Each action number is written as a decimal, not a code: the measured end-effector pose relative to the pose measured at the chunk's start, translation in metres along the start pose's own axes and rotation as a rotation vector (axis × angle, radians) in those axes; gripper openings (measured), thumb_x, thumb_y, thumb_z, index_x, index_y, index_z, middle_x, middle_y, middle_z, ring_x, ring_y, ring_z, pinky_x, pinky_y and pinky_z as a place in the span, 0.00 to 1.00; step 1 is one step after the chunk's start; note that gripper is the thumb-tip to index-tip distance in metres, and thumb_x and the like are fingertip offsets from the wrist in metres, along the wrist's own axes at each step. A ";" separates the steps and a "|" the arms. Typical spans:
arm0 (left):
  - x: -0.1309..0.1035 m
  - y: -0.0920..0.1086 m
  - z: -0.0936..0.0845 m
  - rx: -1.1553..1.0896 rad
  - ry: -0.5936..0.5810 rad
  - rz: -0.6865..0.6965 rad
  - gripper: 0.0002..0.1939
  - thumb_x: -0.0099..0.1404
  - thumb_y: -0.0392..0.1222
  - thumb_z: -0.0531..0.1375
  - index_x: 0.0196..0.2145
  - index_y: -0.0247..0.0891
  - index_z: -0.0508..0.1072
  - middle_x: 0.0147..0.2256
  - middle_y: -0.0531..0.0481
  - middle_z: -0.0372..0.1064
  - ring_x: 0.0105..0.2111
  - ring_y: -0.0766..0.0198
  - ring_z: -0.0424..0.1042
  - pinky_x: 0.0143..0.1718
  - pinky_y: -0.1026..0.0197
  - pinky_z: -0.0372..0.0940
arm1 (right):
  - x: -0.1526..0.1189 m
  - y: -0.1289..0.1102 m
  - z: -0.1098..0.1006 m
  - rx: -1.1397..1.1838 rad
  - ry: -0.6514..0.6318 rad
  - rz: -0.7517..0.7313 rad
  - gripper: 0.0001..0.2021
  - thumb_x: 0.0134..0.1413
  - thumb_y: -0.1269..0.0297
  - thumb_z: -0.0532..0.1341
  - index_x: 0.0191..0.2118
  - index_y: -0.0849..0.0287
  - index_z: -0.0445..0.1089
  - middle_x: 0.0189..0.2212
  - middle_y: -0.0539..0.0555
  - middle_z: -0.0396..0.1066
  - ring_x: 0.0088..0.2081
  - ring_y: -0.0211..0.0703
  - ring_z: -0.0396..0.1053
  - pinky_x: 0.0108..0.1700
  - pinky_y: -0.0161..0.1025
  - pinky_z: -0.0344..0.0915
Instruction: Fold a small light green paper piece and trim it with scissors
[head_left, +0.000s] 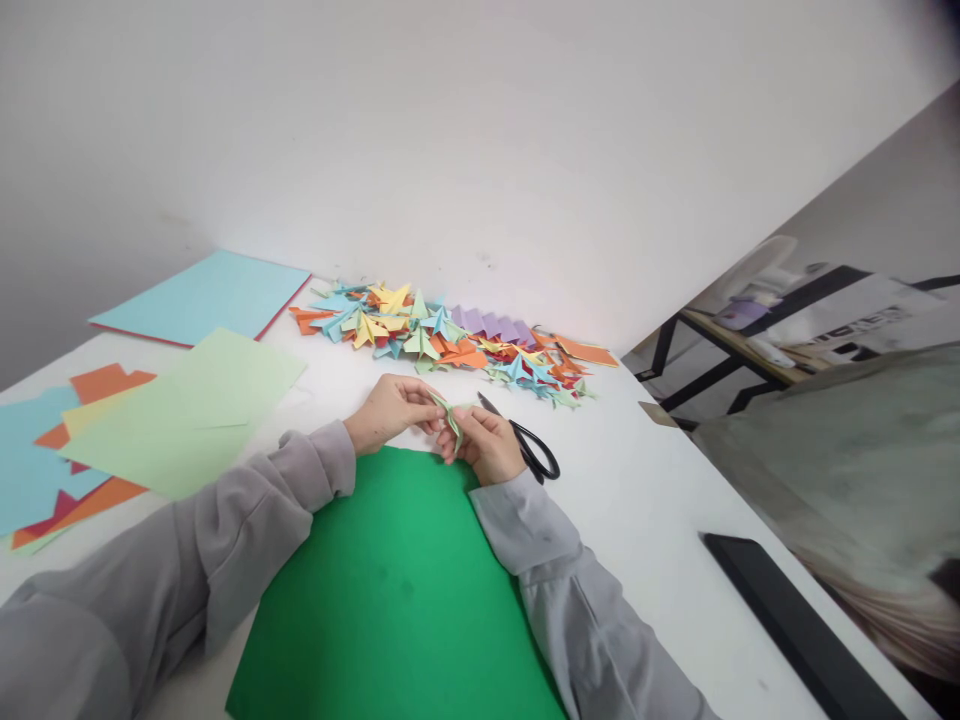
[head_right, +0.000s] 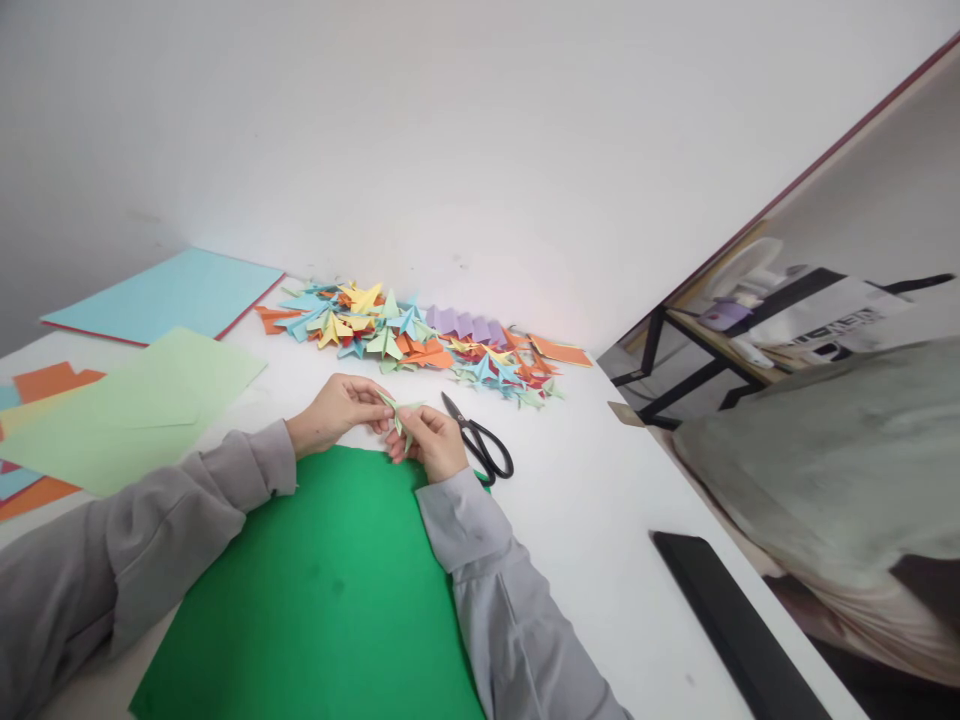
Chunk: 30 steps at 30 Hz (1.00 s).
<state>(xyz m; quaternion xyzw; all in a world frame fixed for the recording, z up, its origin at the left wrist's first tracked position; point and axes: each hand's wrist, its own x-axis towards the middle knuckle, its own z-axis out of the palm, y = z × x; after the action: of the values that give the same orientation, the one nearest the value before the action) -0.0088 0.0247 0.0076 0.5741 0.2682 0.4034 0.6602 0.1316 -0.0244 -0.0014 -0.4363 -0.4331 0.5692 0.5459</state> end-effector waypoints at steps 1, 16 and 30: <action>0.000 -0.001 0.000 0.024 -0.009 0.006 0.09 0.45 0.36 0.64 0.25 0.29 0.70 0.17 0.50 0.68 0.17 0.69 0.66 0.20 0.66 0.63 | 0.000 0.001 -0.001 -0.019 -0.005 -0.001 0.14 0.37 0.56 0.64 0.18 0.61 0.64 0.14 0.49 0.69 0.13 0.34 0.64 0.14 0.30 0.62; 0.001 -0.003 0.001 -0.021 0.036 -0.114 0.07 0.43 0.32 0.63 0.24 0.28 0.69 0.16 0.49 0.67 0.15 0.68 0.67 0.18 0.65 0.64 | 0.001 0.001 -0.002 -0.100 0.019 0.009 0.15 0.32 0.60 0.67 0.15 0.62 0.62 0.11 0.50 0.69 0.09 0.34 0.62 0.09 0.28 0.58; -0.001 0.002 0.004 -0.222 -0.009 -0.179 0.06 0.51 0.28 0.58 0.30 0.26 0.70 0.20 0.47 0.69 0.20 0.67 0.69 0.27 0.62 0.66 | 0.002 -0.001 0.000 0.044 0.111 0.064 0.17 0.24 0.63 0.70 0.12 0.62 0.59 0.09 0.50 0.67 0.07 0.33 0.59 0.06 0.27 0.55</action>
<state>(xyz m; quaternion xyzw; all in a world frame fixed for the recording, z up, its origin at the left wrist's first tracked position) -0.0066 0.0221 0.0100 0.4731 0.2691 0.3675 0.7541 0.1316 -0.0223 -0.0006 -0.4689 -0.3753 0.5706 0.5601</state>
